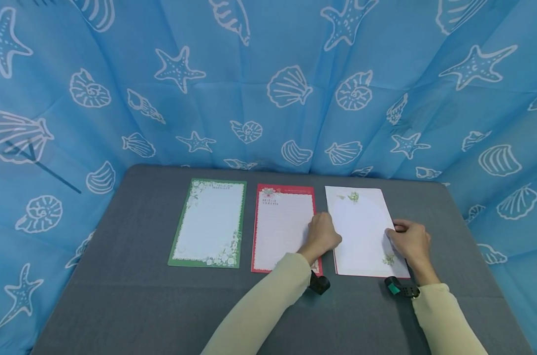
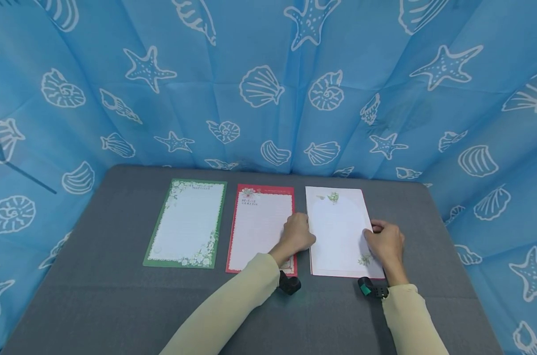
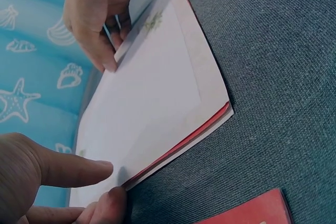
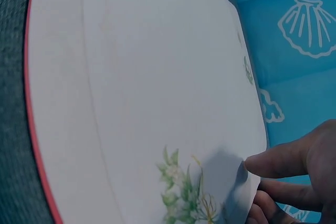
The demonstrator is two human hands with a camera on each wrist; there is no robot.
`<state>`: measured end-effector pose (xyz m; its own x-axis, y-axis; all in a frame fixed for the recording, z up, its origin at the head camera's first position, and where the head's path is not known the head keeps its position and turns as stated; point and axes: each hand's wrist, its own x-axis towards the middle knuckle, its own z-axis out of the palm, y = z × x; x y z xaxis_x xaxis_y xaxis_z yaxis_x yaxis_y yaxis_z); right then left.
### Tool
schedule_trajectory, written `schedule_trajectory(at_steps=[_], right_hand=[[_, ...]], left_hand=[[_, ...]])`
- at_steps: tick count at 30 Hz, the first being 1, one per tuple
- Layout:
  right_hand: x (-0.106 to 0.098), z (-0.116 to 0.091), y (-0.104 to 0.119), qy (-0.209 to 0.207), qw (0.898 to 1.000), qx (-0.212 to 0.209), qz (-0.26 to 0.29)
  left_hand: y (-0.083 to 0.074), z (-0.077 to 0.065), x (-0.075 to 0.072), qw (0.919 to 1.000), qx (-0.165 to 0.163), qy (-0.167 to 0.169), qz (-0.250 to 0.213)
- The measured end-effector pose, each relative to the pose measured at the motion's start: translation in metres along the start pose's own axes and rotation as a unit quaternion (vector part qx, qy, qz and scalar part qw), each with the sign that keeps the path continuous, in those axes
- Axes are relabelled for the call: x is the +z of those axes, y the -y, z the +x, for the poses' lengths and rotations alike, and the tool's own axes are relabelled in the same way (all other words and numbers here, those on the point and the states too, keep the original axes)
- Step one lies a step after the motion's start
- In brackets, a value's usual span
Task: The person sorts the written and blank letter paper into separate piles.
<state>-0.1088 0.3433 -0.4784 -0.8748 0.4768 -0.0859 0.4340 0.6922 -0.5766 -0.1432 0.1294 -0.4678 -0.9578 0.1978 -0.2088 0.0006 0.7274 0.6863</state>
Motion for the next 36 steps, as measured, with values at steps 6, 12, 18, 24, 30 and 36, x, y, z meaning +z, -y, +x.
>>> schedule_trajectory(at_steps=[6,12,18,24,30,36], right_hand=[[0.000,-0.002,0.004,-0.018,1.000,-0.008,0.001],[-0.002,-0.011,0.017,-0.016,1.000,-0.021,0.006],[0.006,-0.021,0.032,-0.026,0.997,-0.067,0.005],[0.020,-0.028,0.047,-0.023,0.990,-0.137,0.032],[0.039,-0.036,0.066,-0.010,0.978,-0.197,0.064],[0.060,-0.046,0.083,0.026,0.966,-0.239,0.099]], left_hand=[[0.005,-0.003,-0.006,0.9996,0.018,-0.011,-0.021],[0.016,-0.009,-0.018,0.9955,0.027,-0.030,-0.086],[0.034,-0.012,-0.030,0.9897,0.058,-0.058,-0.117],[0.054,-0.014,-0.046,0.9875,0.072,-0.077,-0.117],[0.075,-0.017,-0.064,0.9861,0.080,-0.103,-0.103],[0.098,-0.021,-0.078,0.9824,0.085,-0.131,-0.102]])
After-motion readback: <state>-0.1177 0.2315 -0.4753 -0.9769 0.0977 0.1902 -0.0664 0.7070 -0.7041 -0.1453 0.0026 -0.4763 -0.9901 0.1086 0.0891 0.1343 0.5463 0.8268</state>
